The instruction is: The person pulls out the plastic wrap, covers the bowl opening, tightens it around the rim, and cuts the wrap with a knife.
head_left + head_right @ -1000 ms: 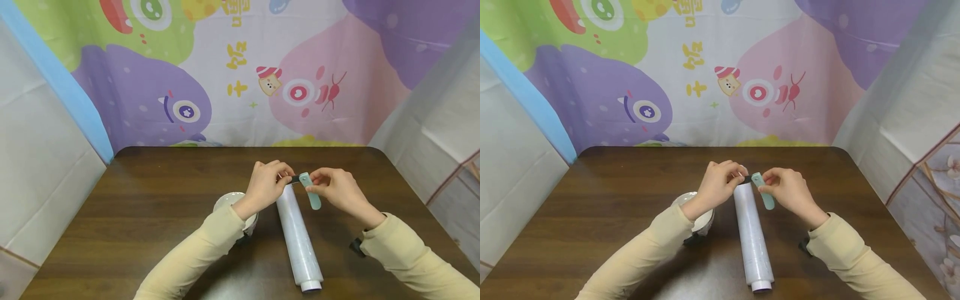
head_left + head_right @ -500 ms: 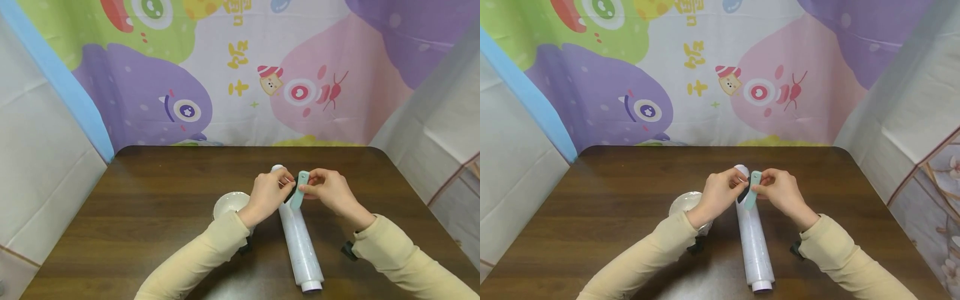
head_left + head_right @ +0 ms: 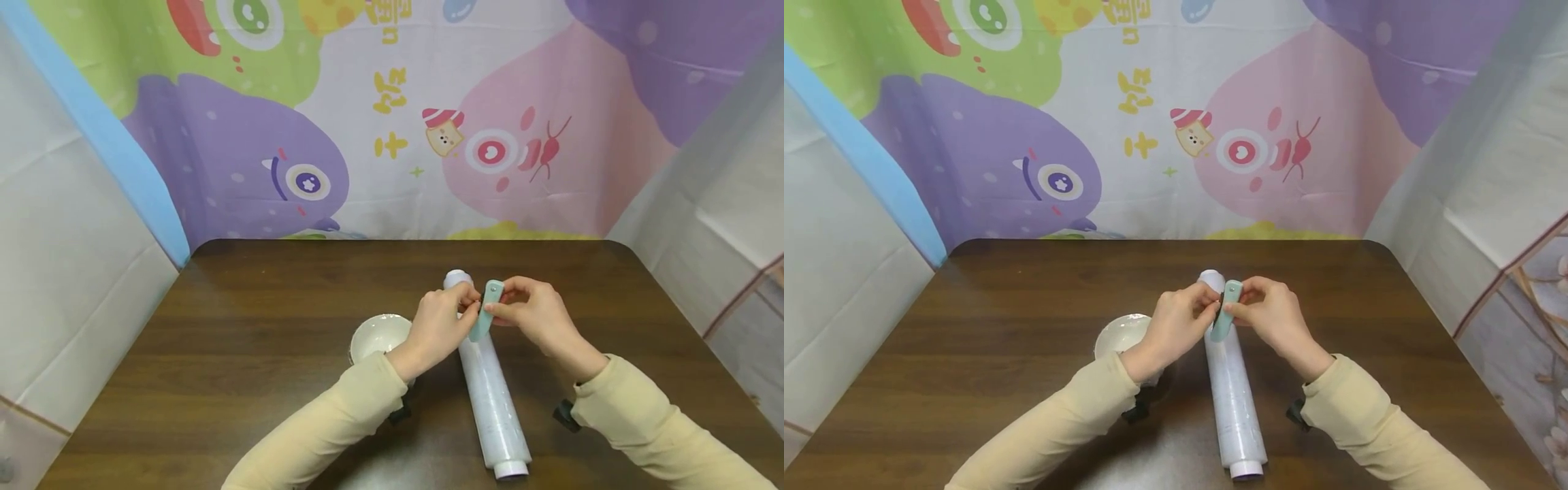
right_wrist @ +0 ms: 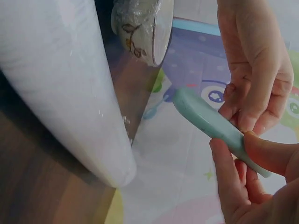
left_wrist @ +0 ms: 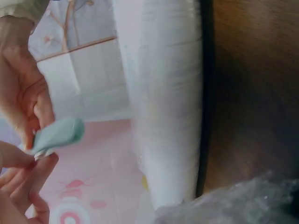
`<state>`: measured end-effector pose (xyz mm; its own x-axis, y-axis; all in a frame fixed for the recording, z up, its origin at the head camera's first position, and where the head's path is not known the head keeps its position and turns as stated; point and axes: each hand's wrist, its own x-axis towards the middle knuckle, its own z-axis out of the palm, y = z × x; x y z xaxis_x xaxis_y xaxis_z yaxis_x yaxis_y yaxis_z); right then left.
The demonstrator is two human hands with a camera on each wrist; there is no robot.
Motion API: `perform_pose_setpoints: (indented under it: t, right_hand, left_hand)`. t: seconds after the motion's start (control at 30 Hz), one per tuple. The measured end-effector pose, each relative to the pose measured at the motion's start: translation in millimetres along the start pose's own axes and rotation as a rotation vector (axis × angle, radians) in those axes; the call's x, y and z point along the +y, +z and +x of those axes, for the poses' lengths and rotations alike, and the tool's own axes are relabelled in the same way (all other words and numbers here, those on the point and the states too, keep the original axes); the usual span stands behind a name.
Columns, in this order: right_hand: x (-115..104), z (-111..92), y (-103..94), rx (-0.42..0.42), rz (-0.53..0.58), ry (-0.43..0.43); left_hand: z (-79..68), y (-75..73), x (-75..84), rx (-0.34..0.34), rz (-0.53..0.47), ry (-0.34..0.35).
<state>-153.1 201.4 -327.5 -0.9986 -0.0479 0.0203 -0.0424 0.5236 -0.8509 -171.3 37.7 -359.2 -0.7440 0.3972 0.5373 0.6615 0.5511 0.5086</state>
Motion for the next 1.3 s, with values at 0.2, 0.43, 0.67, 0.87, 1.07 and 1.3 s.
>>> perform_pose_setpoints:
  t: [0.2,0.43,0.67,0.87,1.07,1.3]
  right_hand:
    - [8,-4,-11.9,-0.032,-0.041,-0.025]
    - [25,-7,-22.2,0.017,-0.243,-0.003]
    - [51,-9,-27.9,-0.021,-0.419,0.065]
    - [80,-7,-21.7,-0.097,-0.501,0.131]
    - [95,-5,-17.3,-0.137,-0.535,0.174]
    - [100,-6,-15.6,-0.191,-0.572,0.233]
  left_hand:
    - [3.4,-13.9,-7.0,-0.194,-0.012,-0.001]
    - [-8.6,-28.2,-28.5,-0.191,0.031,-0.055]
    - [-22.7,-42.4,-47.0,-0.183,0.096,-0.106]
    - [-30.0,-49.0,-57.6,-0.163,0.195,-0.115]
    - [-34.2,-48.7,-61.7,-0.164,0.185,-0.148]
    - [-38.5,-46.8,-63.4,-0.127,0.181,-0.155]
